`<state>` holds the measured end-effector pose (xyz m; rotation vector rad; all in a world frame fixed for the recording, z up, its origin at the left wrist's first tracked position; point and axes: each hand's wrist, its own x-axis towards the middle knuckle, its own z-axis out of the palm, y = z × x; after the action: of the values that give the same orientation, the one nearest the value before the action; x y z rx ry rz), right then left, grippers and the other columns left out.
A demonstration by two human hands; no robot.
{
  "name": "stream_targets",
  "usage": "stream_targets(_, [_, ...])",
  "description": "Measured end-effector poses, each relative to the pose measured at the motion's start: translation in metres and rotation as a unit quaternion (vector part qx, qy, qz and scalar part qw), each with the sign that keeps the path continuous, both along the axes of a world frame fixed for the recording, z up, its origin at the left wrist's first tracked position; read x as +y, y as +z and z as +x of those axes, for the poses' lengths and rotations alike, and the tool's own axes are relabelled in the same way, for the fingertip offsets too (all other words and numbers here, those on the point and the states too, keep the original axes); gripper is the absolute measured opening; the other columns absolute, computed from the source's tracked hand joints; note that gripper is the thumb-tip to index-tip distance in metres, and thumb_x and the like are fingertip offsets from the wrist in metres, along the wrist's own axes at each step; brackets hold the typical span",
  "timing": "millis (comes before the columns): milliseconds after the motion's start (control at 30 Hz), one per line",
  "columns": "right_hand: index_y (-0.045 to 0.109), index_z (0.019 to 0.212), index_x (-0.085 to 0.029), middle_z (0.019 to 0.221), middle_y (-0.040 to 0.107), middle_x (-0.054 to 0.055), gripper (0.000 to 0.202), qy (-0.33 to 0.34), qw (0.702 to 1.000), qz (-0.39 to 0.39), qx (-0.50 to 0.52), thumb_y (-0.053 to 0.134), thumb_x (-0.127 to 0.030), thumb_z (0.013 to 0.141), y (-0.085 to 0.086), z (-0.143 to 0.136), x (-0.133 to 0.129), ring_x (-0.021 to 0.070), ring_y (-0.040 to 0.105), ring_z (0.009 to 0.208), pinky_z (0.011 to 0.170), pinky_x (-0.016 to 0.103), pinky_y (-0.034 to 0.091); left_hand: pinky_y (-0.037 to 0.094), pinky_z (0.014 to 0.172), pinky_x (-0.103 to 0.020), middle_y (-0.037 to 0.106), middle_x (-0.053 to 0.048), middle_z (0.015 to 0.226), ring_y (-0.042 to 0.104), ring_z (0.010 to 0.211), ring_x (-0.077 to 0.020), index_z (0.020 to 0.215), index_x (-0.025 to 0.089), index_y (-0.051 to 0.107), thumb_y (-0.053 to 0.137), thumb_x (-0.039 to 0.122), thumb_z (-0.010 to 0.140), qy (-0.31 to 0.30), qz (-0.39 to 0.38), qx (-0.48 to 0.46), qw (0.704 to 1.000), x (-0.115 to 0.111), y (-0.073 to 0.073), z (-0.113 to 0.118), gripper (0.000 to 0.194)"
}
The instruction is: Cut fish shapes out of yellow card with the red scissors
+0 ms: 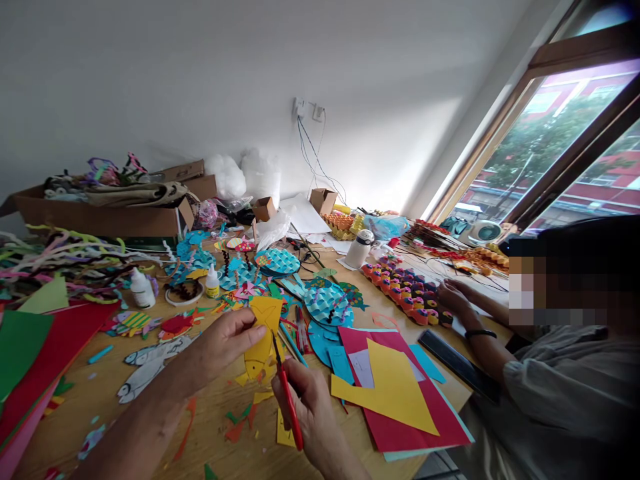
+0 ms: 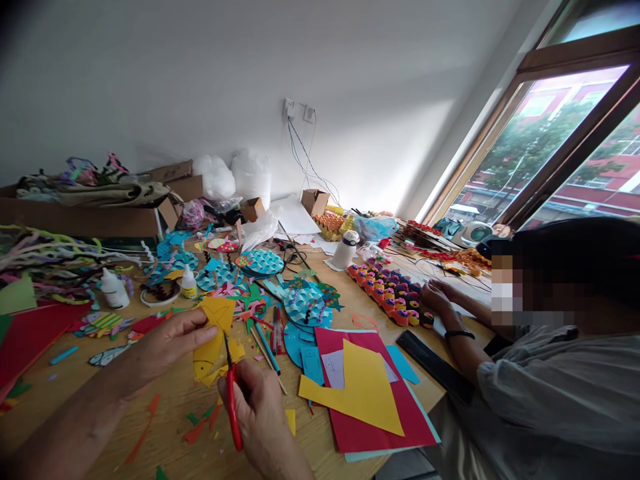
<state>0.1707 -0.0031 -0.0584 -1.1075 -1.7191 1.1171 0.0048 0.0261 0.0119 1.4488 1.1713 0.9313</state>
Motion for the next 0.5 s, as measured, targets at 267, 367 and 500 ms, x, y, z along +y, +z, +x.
stream_targets(267, [0.041,0.064,-0.019,0.051,0.037,-0.007,0.025,0.028,0.995,-0.064,0.066,0.042,-0.028,0.088,0.0024,-0.0021,-0.0038,0.0078,0.033,0.044,0.041,0.019,0.026,0.046,0.066,-0.027,0.057,0.002,0.064,0.056,0.07,-0.0187,0.061,0.019,0.055,0.055,0.041,0.069,0.01,0.019,0.007,1.0,-0.0018,0.0037,0.0044,0.023])
stream_targets(367, [0.042,0.064,-0.019,0.052,0.037,-0.007,0.026,0.025,0.994,-0.072,0.073,0.043,-0.03,0.088,0.002,-0.002,-0.0044,0.0075,0.034,0.044,0.041,0.018,0.027,0.044,0.064,-0.027,0.055,0.002,0.063,0.054,0.068,-0.0178,0.061,0.019,0.053,0.054,0.042,0.069,0.013,0.015,0.022,1.0,-0.0027,0.0043,0.0053,0.024])
stream_targets(500, [0.04,0.064,-0.019,0.054,0.034,-0.006,0.028,0.02,0.995,-0.068,0.073,0.042,-0.032,0.088,0.0016,-0.001,-0.0047,0.0077,0.033,0.046,0.041,0.018,0.027,0.04,0.06,-0.027,0.051,0.003,0.06,0.049,0.063,-0.0162,0.061,0.019,0.053,0.053,0.041,0.069,0.015,0.01,0.037,0.999,-0.0026,0.0034,0.0058,0.024])
